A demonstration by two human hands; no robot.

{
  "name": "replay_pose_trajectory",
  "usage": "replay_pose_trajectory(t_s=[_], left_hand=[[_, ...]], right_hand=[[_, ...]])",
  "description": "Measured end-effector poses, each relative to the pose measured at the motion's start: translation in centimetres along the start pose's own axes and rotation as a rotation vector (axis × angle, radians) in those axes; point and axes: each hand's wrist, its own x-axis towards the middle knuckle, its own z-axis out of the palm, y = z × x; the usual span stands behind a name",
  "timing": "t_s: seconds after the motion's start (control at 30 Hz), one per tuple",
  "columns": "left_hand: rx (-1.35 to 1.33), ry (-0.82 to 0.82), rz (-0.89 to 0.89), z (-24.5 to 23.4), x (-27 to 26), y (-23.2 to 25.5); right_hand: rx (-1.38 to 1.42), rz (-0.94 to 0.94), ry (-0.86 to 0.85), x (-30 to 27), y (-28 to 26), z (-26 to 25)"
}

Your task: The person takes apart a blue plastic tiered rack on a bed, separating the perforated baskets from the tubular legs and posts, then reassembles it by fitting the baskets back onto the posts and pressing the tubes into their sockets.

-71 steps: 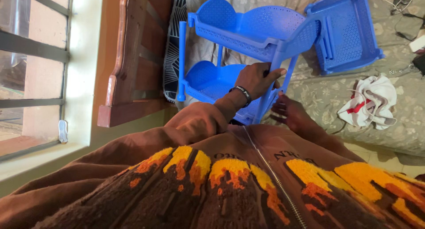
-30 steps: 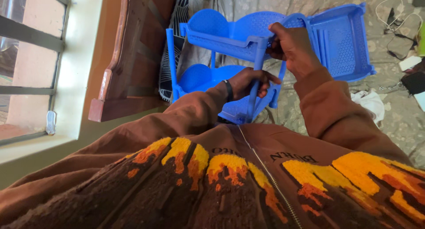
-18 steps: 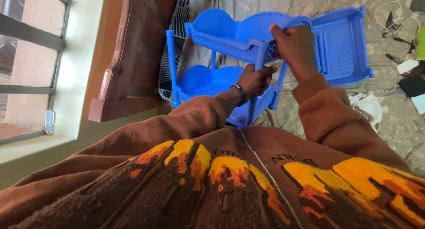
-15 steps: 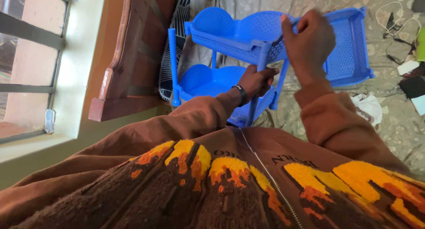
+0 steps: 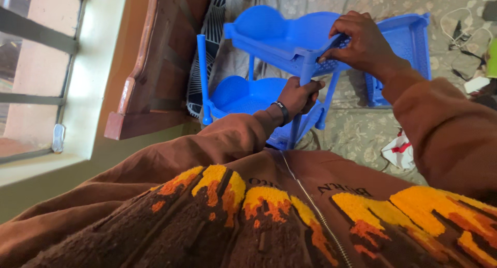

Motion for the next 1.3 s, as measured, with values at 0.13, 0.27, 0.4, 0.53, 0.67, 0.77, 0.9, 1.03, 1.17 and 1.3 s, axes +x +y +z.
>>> replay_pose_trajectory(t_s=[0.13,0.27,0.4,0.53,0.67,0.77,0.9,1.03,1.17,1.3], left_hand=[[-0.004,0.063,0.024,-0.8,0.0,-0.2],[-0.029,0.053,0.032,-0.9,-0.2,0.0],[0.052,0.019,0.052,-0.2,-0.8,0.5],[0.098,-0.016,0.054,0.5,-1.5,0.8],[0.102,-0.025,0.038,0.5,-1.7,0.8],[0.091,0.051,0.074,0.2,-1.7,0.7],[0.097,0.092,0.059,-0.4,-1.9,0.6],[0.088,0.057,0.067,-0.1,-2.1,0.4],[0.115,-0.007,0.076,0.6,-2.4,0.3],[0.099,-0.035,0.068,0.7,-2.4,0.2]], right_hand=[[-0.141,-0.015,0.088,-0.1,-1.5,0.5],[-0.218,-0.051,0.081,0.3,-2.4,-0.2],[-0.173,-0.113,0.067,0.5,-1.6,-1.2],[-0.095,-0.121,0.052,0.3,-0.6,-1.3],[-0.119,-0.178,0.120,0.2,-0.4,-0.7],[-0.201,-0.137,0.190,-0.3,-1.3,0.2],[-0.226,-0.094,0.257,-0.7,-2.7,1.2],[-0.207,-0.103,0.185,-0.3,-2.3,0.0],[-0.096,-0.167,0.042,0.7,-1.4,-1.8],[-0.054,-0.243,0.035,1.4,-1.4,-2.0]])
